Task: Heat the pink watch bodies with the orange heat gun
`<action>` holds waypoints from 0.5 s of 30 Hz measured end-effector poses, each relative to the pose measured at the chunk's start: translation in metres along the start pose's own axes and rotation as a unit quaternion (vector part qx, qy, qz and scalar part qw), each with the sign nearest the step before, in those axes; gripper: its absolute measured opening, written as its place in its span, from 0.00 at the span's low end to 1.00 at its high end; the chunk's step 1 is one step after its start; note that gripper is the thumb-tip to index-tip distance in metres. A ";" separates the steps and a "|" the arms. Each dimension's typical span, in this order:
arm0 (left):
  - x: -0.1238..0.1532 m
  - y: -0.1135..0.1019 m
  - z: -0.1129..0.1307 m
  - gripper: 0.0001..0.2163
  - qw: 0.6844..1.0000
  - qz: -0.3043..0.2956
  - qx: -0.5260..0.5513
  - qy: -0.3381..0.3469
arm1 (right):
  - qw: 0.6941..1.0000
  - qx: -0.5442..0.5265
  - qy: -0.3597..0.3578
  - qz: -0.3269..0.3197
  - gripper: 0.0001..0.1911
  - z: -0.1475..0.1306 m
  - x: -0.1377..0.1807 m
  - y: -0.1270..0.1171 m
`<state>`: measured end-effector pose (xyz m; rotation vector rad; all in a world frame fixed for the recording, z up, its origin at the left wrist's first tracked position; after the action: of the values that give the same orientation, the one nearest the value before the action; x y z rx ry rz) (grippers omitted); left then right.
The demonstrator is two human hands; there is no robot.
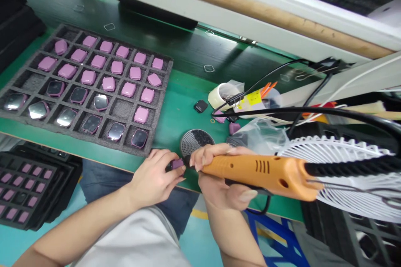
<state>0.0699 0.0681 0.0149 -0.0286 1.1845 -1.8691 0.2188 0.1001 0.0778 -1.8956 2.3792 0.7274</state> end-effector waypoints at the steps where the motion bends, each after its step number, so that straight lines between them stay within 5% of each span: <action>1: 0.000 0.000 0.000 0.09 1.000 0.000 0.001 -0.001 | 1.000 0.001 -0.002 -0.004 0.28 0.001 0.001 0.001; 15: -0.002 -0.001 0.001 0.07 1.000 0.005 0.000 -0.004 | 0.999 -0.029 0.003 -0.038 0.27 0.017 0.012 -0.001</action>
<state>0.0706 0.0684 0.0172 -0.0287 1.1776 -1.8584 0.2123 0.0955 0.0585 -2.0007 2.2992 0.7940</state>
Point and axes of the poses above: each hand's wrist, its own x-axis away from the middle knuckle, its own y-axis out of the palm, z = x × y, the point moved 8 cm from there along -x, towards the middle knuckle, and after that the axes turned 1 degree about x, right-handed, at the moved point
